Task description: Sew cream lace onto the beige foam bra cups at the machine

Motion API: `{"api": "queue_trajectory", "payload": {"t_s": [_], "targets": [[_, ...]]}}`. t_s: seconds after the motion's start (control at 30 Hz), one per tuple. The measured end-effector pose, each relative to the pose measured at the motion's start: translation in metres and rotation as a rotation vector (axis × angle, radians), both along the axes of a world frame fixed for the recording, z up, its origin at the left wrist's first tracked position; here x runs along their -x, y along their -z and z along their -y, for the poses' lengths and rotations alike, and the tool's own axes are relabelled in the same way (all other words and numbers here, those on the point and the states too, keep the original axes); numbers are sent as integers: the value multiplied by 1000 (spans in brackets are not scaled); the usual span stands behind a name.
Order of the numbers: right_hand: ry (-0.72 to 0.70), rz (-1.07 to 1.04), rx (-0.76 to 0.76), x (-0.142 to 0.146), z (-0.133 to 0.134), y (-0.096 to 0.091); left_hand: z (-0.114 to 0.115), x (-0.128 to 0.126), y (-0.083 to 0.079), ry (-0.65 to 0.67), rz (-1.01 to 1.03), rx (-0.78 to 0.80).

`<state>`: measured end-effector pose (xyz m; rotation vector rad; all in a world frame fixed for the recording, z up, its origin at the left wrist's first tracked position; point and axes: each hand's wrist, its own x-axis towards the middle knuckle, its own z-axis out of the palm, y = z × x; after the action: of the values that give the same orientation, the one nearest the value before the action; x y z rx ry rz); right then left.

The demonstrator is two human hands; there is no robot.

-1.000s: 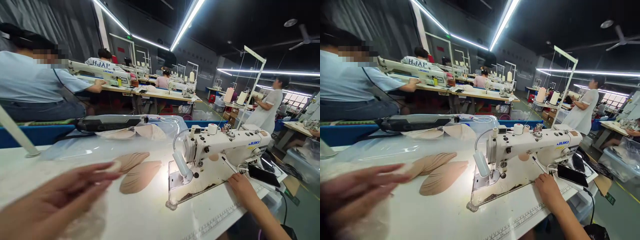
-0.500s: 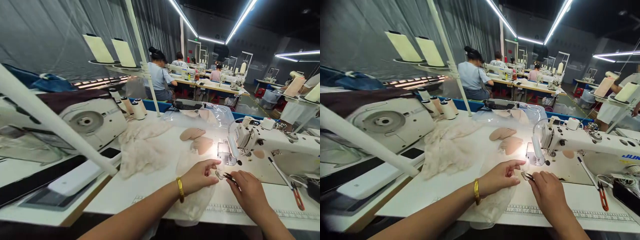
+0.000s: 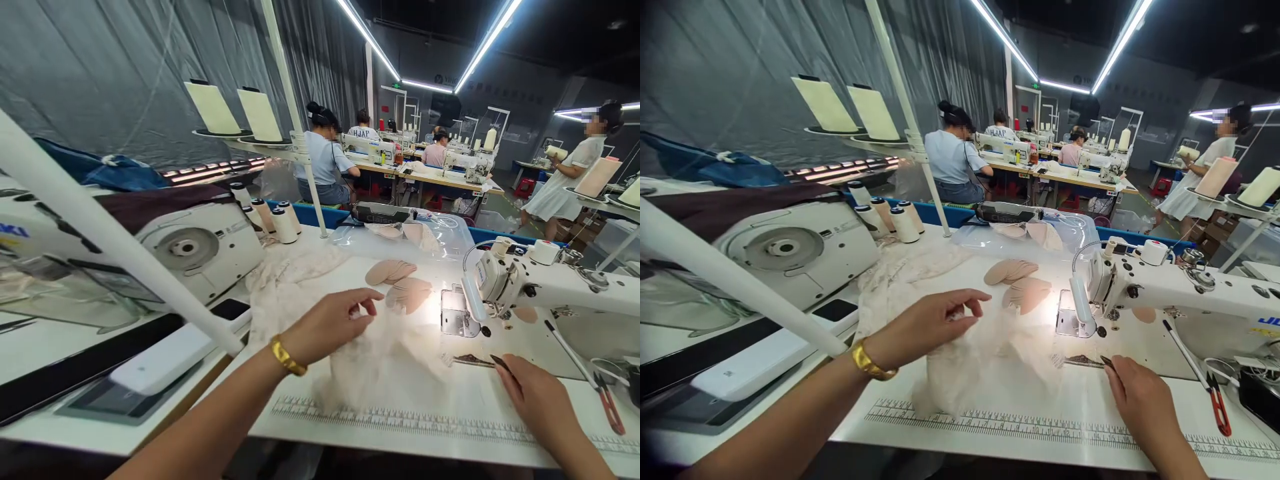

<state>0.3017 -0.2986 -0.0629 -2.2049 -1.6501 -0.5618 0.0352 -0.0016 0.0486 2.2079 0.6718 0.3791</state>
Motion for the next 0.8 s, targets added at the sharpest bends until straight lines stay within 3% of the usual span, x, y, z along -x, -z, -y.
{"api": "queue_trajectory", "payload": {"t_s": [0.07,0.13,0.27,0.37,0.43,0.53,0.67,0.73,0.8], "targets": [[83,48,5,-14,9,1,-5,10,-5,-77,17,-42],[84,41,-16,-10,3,-4,1,9,3,-16,-7,-28],[-75,-230,32,27,-46,-14,27,-10,37,154,-173,-126],[23,-424,85,49,-89,-11,30,-18,60,133,-271,-234],[34,-499,98,52,-106,-7,18,-17,67,90,-346,-315],[16,-505,68,47,-112,-5,-19,-7,59,-30,-463,-433],[-11,-581,-41,42,-104,4,-75,20,19,-378,-390,-566],[-49,-611,-96,41,-102,13,-87,31,5,-562,-294,-641],[-92,-591,-133,39,-104,21,-83,32,5,-555,-195,-708]]}}
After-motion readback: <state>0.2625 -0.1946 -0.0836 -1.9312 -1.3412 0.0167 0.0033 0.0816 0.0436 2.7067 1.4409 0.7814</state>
